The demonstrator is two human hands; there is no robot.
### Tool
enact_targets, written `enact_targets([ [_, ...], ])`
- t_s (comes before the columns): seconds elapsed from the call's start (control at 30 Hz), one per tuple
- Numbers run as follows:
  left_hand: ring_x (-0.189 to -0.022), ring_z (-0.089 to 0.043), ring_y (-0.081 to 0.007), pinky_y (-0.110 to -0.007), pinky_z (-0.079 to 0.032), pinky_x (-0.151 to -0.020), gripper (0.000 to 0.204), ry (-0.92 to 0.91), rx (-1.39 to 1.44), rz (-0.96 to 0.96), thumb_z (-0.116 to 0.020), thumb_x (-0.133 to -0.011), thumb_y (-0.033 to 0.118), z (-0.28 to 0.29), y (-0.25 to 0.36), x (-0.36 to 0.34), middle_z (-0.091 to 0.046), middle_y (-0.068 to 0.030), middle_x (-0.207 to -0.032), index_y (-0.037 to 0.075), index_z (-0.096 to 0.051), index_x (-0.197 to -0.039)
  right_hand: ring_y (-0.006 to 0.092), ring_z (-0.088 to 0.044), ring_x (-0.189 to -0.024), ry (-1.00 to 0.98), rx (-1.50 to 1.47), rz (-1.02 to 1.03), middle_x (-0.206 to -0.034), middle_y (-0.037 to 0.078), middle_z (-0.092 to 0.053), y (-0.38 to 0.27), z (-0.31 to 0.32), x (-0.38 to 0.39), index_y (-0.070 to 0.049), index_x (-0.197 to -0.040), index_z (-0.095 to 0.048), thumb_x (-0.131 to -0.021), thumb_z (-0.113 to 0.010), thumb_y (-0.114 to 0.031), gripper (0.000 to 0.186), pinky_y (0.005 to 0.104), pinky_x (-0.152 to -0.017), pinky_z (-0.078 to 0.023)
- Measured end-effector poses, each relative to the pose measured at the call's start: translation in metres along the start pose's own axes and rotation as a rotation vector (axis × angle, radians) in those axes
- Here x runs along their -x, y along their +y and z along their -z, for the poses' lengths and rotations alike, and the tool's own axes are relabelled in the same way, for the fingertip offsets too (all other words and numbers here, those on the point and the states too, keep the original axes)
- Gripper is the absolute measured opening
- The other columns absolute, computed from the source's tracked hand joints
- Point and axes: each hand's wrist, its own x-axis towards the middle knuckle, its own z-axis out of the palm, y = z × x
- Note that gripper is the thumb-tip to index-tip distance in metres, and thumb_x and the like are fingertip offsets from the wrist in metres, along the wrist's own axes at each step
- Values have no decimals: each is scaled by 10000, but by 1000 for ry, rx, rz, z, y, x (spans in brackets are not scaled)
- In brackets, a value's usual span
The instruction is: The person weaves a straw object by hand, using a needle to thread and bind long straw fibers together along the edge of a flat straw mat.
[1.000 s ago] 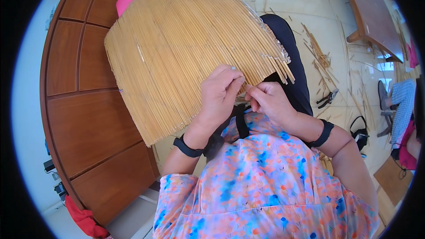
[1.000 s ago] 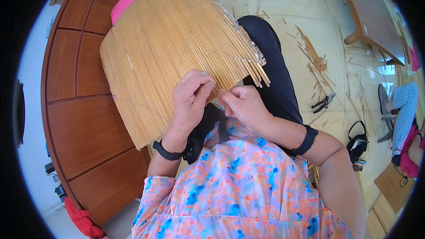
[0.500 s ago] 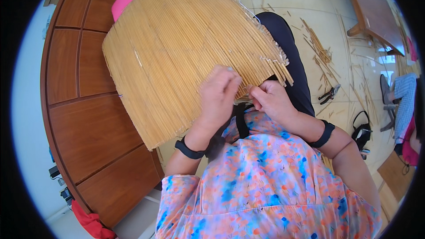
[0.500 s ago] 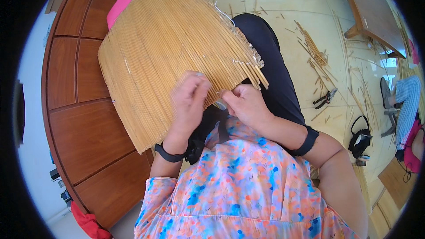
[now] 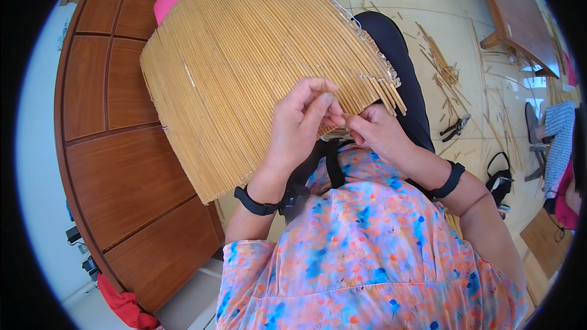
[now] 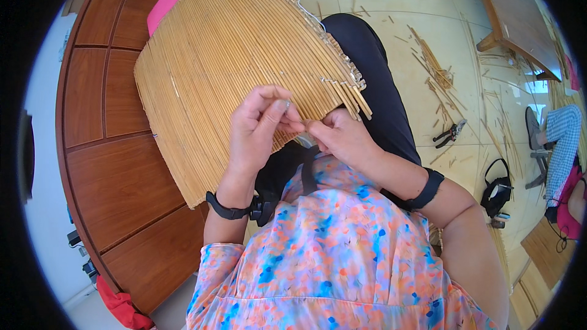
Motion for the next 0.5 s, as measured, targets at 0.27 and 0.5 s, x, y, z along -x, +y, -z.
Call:
enact_targets([
  [0.27, -646, -616, -156, -310, -556, -640, 164, 112, 219, -417, -474, -982, 50, -8, 42, -6, -582, -66, -739, -39, -570, -1081, 72, -441, -482, 79, 174, -5, -545, -3, -514, -7, -3, 6, -45, -635, -572, -907, -626, -329, 398, 249, -455, -353],
  [0.5, -666, -623, -135, -271, -544, -640, 173, 134, 172, -425, -502, -980, 65, 7, 42, -10, -590, -53, -734, -46, -585, -1085, 105, -561, -549, 112, 246, -3, -598, 44, -599, -4, -4, 5, 10, -719, -629, -868, -653, -398, 435, 268, -534, -471],
])
